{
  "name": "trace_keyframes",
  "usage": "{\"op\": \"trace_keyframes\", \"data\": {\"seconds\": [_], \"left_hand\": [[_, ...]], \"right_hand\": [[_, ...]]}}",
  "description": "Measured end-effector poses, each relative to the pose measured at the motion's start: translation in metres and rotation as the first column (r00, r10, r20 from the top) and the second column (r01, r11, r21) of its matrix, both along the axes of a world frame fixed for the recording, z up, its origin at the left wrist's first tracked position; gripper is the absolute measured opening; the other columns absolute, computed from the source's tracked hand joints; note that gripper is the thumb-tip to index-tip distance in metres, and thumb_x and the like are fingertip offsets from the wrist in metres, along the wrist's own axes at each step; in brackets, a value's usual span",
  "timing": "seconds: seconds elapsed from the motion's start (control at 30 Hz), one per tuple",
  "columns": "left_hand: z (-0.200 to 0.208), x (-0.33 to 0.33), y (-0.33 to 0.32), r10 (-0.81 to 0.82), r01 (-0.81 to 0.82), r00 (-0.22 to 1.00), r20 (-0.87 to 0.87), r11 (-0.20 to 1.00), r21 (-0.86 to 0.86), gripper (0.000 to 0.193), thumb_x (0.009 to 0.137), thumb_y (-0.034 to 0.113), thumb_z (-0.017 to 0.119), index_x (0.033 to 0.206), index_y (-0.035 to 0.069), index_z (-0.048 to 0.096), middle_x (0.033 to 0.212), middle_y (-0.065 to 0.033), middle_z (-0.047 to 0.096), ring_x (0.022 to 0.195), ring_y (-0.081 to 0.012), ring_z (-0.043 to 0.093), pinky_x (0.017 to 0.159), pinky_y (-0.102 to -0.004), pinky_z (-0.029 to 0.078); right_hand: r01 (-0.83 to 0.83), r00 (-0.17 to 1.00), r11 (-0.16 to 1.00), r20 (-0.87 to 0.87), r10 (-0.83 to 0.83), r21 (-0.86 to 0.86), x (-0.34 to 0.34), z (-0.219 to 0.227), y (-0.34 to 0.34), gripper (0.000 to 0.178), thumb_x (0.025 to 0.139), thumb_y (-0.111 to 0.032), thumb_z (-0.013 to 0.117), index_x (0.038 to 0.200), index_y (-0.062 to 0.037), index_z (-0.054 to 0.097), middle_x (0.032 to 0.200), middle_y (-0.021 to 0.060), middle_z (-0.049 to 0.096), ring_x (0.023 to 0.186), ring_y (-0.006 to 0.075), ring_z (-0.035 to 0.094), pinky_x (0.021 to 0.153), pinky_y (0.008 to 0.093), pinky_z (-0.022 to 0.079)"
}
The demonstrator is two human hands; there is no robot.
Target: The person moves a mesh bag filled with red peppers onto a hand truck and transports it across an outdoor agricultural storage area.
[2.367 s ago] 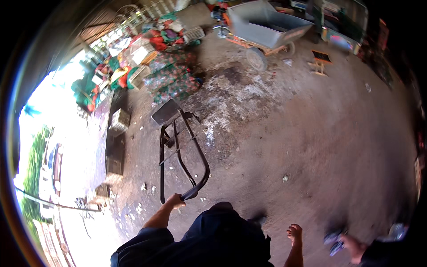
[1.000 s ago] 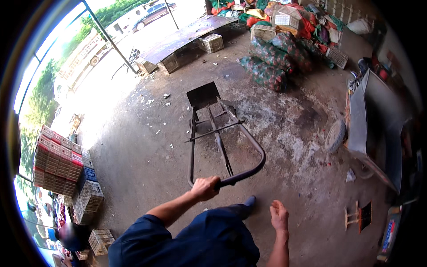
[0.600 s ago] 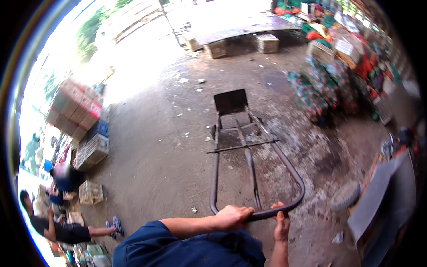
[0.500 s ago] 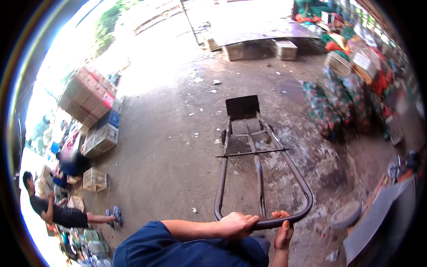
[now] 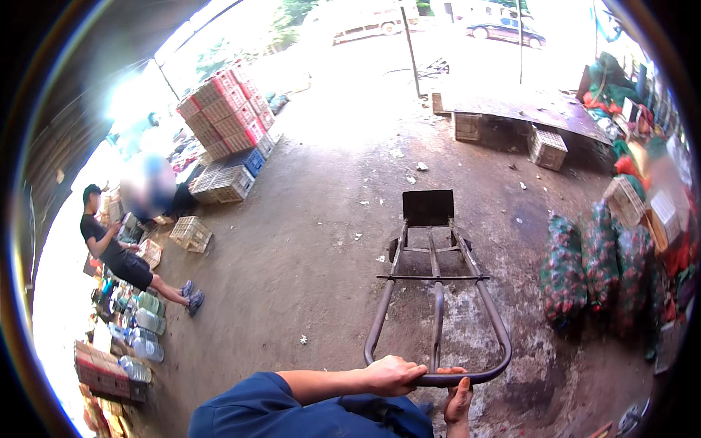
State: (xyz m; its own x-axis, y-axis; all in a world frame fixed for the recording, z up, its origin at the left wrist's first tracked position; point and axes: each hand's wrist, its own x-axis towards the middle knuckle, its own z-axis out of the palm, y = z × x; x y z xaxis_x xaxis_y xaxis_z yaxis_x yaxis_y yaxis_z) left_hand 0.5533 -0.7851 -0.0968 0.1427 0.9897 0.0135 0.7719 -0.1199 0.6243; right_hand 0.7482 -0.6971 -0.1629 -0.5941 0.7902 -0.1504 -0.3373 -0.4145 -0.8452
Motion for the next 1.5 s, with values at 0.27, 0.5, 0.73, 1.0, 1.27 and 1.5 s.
{"op": "trace_keyframes", "data": {"seconds": [0.27, 0.5, 0.73, 1.0, 1.27, 1.5], "left_hand": [[0.002, -0.030, 0.106, 0.133, -0.123, 0.990, -0.057, 0.980, 0.156, 0.033, 0.071, 0.020, 0.065, 0.097, 0.005, 0.049, 0.068, -0.0133, 0.057, 0.061, -0.0360, 0.059, 0.056, -0.0460, 0.047], [-0.013, -0.077, 0.197, 0.216, -0.213, 0.976, 0.008, 0.954, 0.212, 0.022, 0.076, 0.015, 0.059, 0.092, 0.002, 0.050, 0.065, -0.0113, 0.056, 0.058, -0.0318, 0.059, 0.054, -0.0432, 0.046], [-0.010, -0.157, 0.301, 0.273, -0.266, 0.962, -0.005, 0.941, 0.211, 0.024, 0.077, 0.015, 0.058, 0.095, 0.001, 0.050, 0.066, -0.0119, 0.057, 0.059, -0.0319, 0.060, 0.055, -0.0432, 0.046], [-0.025, -0.260, 0.406, 0.386, -0.375, 0.922, -0.038, 0.911, 0.171, 0.020, 0.076, 0.015, 0.059, 0.090, 0.004, 0.050, 0.067, -0.0114, 0.057, 0.061, -0.0309, 0.060, 0.057, -0.0426, 0.046], [-0.018, -0.417, 0.524, 0.520, -0.520, 0.840, -0.153, 0.853, 0.045, 0.032, 0.070, 0.019, 0.063, 0.100, 0.012, 0.055, 0.077, -0.0099, 0.063, 0.071, -0.0312, 0.064, 0.062, -0.0431, 0.050], [-0.018, -0.571, 0.617, 0.547, -0.551, 0.820, -0.167, 0.834, 0.028, 0.024, 0.071, 0.018, 0.060, 0.094, 0.012, 0.056, 0.078, -0.0094, 0.063, 0.072, -0.0313, 0.063, 0.063, -0.0439, 0.050]], "right_hand": [[-0.130, 0.991, 0.992, -0.023, 0.130, 0.004, -0.038, -0.002, 0.129, 0.051, 0.098, -0.048, 0.033, 0.116, -0.0019, 0.044, 0.108, 0.0150, 0.056, 0.107, 0.0262, 0.053, 0.100, 0.0407, 0.037], [-0.198, 0.980, 0.977, 0.007, 0.199, -0.078, -0.093, -0.001, 0.234, 0.050, 0.096, -0.048, 0.037, 0.117, -0.0030, 0.044, 0.110, 0.0151, 0.057, 0.111, 0.0293, 0.053, 0.102, 0.0415, 0.036], [-0.299, 0.954, 0.953, -0.012, 0.299, -0.049, -0.183, 0.020, 0.345, 0.052, 0.095, -0.051, 0.039, 0.117, -0.0041, 0.045, 0.109, 0.0138, 0.057, 0.110, 0.0283, 0.053, 0.100, 0.0424, 0.038], [-0.368, 0.929, 0.926, 0.011, 0.370, -0.087, -0.290, -0.024, 0.470, 0.053, 0.095, -0.052, 0.039, 0.118, -0.0053, 0.044, 0.110, 0.0129, 0.056, 0.111, 0.0274, 0.052, 0.101, 0.0427, 0.037], [-0.414, 0.910, 0.908, -0.009, 0.414, -0.063, -0.466, -0.031, 0.592, 0.051, 0.097, -0.047, 0.037, 0.120, -0.0022, 0.044, 0.114, 0.0170, 0.056, 0.110, 0.0262, 0.053, 0.099, 0.0410, 0.039], [-0.426, 0.903, 0.904, 0.042, 0.427, -0.035, -0.627, -0.026, 0.689, 0.051, 0.097, -0.049, 0.035, 0.120, -0.0043, 0.045, 0.113, 0.0148, 0.058, 0.106, 0.0240, 0.056, 0.096, 0.0396, 0.040]]}}
